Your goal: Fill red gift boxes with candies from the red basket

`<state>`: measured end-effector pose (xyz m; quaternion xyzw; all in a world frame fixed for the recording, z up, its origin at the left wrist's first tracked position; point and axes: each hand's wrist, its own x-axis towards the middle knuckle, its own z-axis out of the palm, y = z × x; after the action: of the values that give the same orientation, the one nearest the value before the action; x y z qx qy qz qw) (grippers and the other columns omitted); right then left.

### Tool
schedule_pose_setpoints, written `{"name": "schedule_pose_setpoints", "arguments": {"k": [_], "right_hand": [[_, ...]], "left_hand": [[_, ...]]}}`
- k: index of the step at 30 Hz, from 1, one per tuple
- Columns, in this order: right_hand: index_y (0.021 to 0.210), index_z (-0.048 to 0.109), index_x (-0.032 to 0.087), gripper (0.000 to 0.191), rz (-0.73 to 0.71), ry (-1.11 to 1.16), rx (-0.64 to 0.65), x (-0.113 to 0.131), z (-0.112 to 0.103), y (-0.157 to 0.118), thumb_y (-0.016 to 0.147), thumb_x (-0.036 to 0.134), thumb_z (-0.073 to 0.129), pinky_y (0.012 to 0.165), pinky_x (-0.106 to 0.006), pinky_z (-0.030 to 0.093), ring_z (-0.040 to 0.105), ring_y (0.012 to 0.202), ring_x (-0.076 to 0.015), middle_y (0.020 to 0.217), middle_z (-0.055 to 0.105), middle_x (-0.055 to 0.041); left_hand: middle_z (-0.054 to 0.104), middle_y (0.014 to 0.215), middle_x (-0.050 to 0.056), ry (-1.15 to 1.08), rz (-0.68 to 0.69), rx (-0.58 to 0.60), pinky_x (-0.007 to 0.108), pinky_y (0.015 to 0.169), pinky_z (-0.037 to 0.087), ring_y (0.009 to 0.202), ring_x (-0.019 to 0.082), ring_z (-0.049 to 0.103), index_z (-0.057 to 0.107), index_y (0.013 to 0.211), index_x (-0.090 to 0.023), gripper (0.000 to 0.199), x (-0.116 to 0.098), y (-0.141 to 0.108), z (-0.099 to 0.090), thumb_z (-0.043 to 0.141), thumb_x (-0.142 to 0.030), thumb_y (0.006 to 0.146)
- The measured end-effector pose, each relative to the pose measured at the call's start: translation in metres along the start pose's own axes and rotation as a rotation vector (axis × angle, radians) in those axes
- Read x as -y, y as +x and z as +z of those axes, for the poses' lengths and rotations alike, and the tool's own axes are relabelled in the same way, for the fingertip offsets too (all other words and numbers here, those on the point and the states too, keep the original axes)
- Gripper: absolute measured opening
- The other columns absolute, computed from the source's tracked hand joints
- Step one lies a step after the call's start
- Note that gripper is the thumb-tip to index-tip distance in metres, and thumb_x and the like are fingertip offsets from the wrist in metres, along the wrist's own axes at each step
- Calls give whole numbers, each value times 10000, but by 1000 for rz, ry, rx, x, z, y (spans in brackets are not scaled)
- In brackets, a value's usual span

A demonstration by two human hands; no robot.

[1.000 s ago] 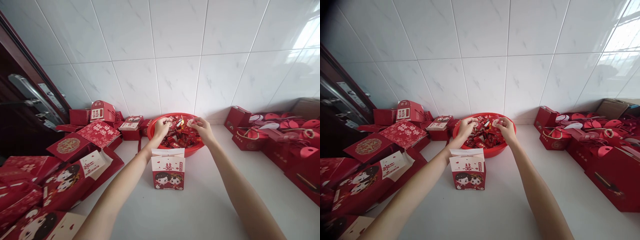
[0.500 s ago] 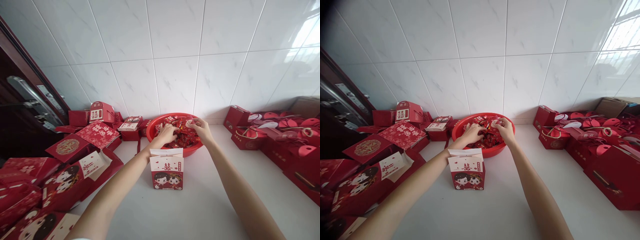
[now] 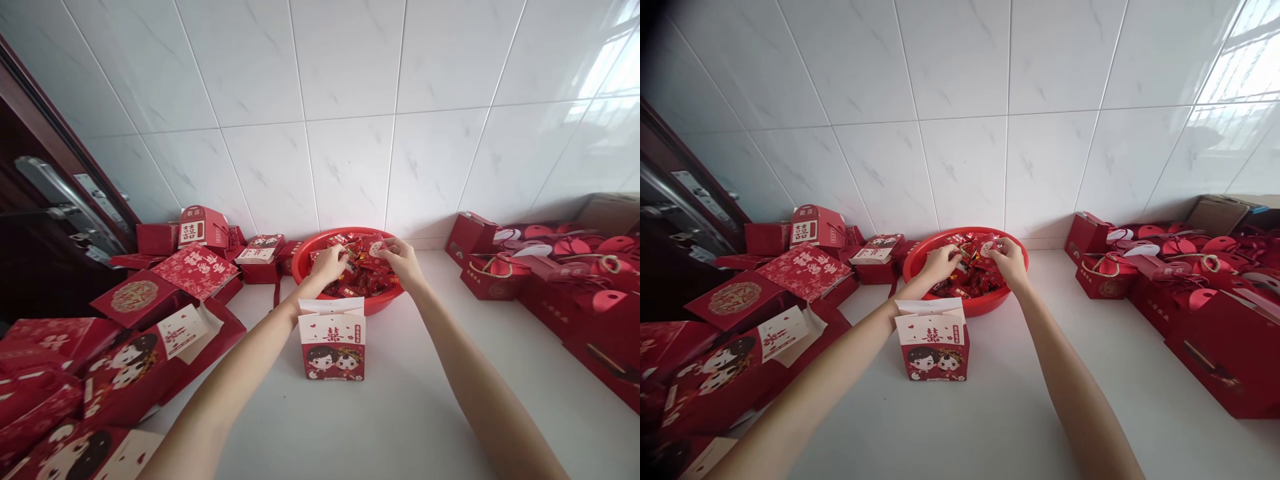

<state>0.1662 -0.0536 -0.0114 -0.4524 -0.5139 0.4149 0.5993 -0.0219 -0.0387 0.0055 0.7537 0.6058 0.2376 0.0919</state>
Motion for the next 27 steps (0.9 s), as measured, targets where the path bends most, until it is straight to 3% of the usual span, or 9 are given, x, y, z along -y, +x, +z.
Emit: {"name": "schedule_pose_setpoints", "arguments": {"k": [6, 11, 18, 23, 27], "right_hand": [[899, 651, 215, 305, 10, 2, 0, -1, 0, 0, 622, 332, 699, 636, -327, 534, 663, 682, -200, 740, 705, -7], [877, 648, 222, 274, -4, -32, 1, -2, -1, 1, 635, 342, 696, 631, -333, 538, 664, 696, -209, 743, 702, -13], [872, 640, 219, 302, 16, -30, -15, 1, 0, 0, 611, 362, 691, 642, -338, 528, 649, 670, -200, 727, 685, -5], [855, 616, 224, 289, 36, 7, -29, 4, 2, -2, 599, 345, 676, 629, -328, 517, 662, 672, -205, 718, 684, 1], [808, 604, 221, 239, 42, 30, -54, 5, 3, -1, 612, 334, 680, 630, -321, 519, 662, 673, -197, 719, 690, -4]], "left_hand": [[745, 1200, 67, -273, -24, -199, 314, 966, 518, 1122, 214, 694, 680, 1111, -211, 203, 6, 3, 2, 549, -216, 956], [753, 1165, 55, -315, -73, -243, 338, 945, 541, 1082, 228, 706, 663, 1151, -234, 218, 6, 0, -1, 572, -252, 954], [678, 1342, 68, -285, -169, -319, 319, 1039, 506, 1233, 215, 641, 582, 1321, -249, 552, 5, -1, -6, 528, 25, 845], [701, 1308, 21, -310, -149, -392, 311, 1043, 515, 1221, 194, 648, 657, 1216, -267, 482, 5, -2, -7, 505, 12, 853], [767, 1125, 3, -323, -87, -339, 313, 1005, 536, 1092, 184, 696, 741, 980, -242, 380, 1, -4, -10, 464, -7, 867]]}}
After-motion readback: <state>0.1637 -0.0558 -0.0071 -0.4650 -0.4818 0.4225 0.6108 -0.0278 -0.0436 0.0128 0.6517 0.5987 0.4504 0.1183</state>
